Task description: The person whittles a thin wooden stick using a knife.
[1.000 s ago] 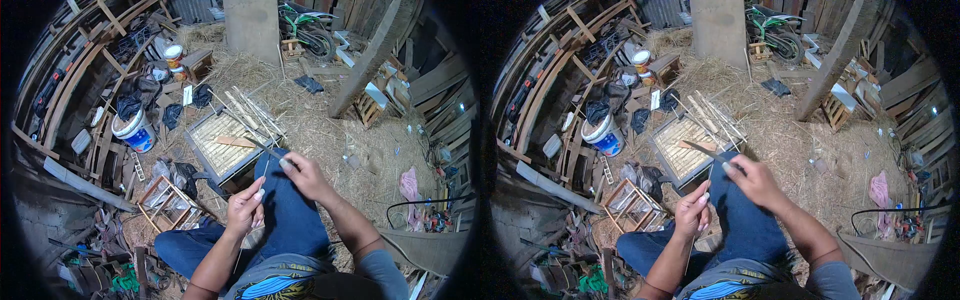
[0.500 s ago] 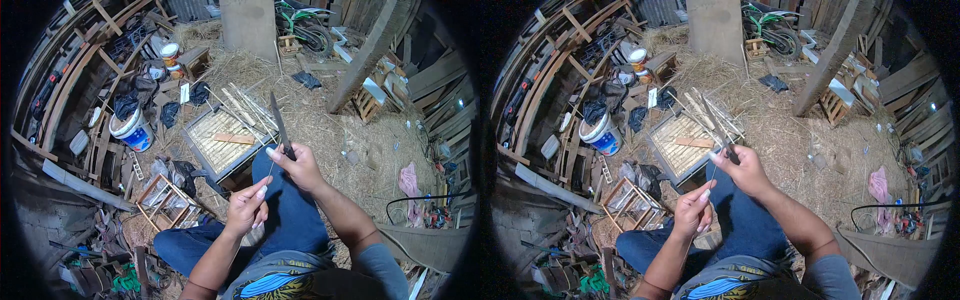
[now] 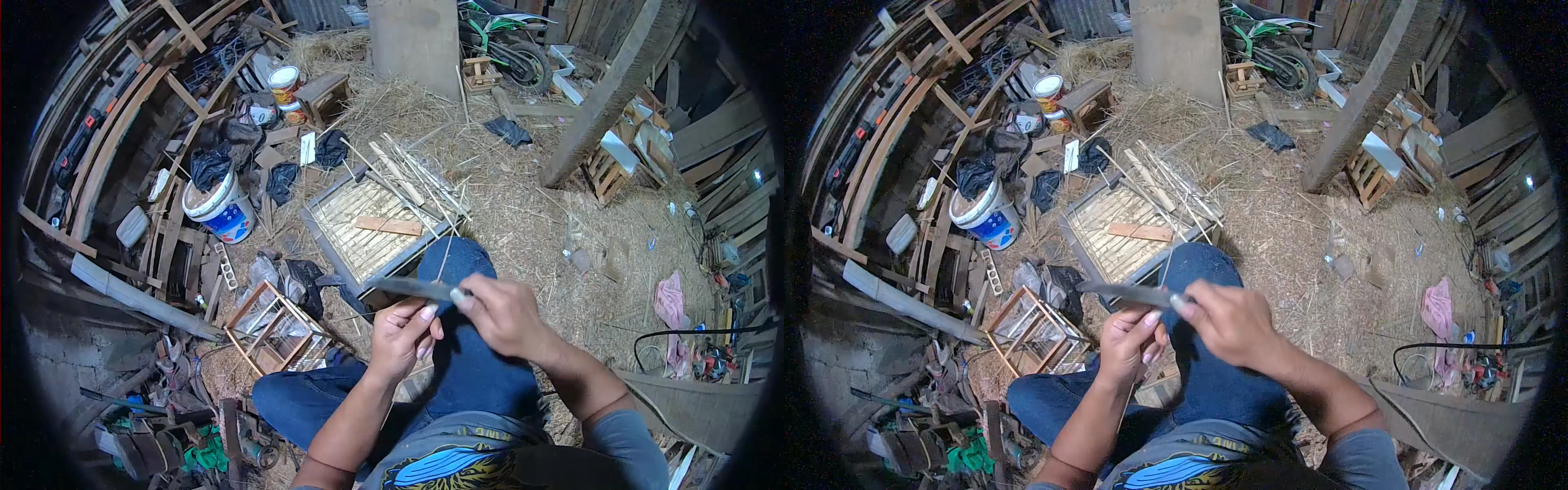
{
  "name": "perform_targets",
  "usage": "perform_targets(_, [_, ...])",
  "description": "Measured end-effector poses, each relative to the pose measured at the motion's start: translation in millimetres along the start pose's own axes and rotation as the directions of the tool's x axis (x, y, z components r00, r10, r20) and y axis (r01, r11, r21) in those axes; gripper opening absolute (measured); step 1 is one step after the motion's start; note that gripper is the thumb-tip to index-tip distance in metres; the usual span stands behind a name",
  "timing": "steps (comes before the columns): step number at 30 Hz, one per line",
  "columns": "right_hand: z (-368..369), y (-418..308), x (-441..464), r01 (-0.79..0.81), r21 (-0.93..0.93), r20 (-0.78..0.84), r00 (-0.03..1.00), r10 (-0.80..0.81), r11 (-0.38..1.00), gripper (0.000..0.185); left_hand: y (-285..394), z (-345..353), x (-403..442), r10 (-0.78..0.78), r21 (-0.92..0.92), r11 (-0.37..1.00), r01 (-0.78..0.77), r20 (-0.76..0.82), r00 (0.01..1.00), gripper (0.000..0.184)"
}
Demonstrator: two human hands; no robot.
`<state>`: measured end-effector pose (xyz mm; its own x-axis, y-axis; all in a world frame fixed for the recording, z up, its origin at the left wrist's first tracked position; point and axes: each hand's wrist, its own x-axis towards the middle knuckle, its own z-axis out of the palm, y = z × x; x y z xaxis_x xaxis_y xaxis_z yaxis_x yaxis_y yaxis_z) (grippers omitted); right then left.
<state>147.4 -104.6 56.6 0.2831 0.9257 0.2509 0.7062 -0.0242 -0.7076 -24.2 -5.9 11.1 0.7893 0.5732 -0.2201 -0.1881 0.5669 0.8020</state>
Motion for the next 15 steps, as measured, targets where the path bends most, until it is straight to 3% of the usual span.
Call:
perform_targets(4, [6.8, 2.9, -10.5, 0.119, -0.118, 0.01, 0.993, -0.118, 0.986, 0.021, -2.0, 1.8, 1.5, 0.008, 0.028, 1.0, -0.008, -0.004, 1.0, 0.047])
perform_targets(8, [4.5, 4.4, -8.6, 0.19, -0.222, 0.017, 0.981, -0.191, 0.956, 0.02, 1.5, -2.4, -1.3, -0.02, 0.035, 0.999, 0.02, 0.023, 1.0, 0.041])
perform_targets(12, [3.5, 10.2, -6.9, 0.217, -0.25, 0.036, 0.976, -0.215, 0.944, 0.023, 5.7, -2.4, -3.6, -0.076, -0.104, 0.991, 0.089, 0.124, 0.989, 0.037])
perform_targets(14, [0.7, 10.0, -2.8, -0.006, 0.042, 0.017, 1.0, 0.005, 0.999, 0.025, 5.5, -2.7, -4.4, -0.084, -0.158, 0.981, 0.109, 0.159, 0.984, 0.036])
perform_targets(15, [3.0, 13.1, 1.6, -0.008, 0.041, 0.019, 1.0, 0.007, 0.999, 0.025, 5.8, -2.0, -4.8, -0.109, -0.157, 0.978, 0.14, 0.192, 0.975, 0.035])
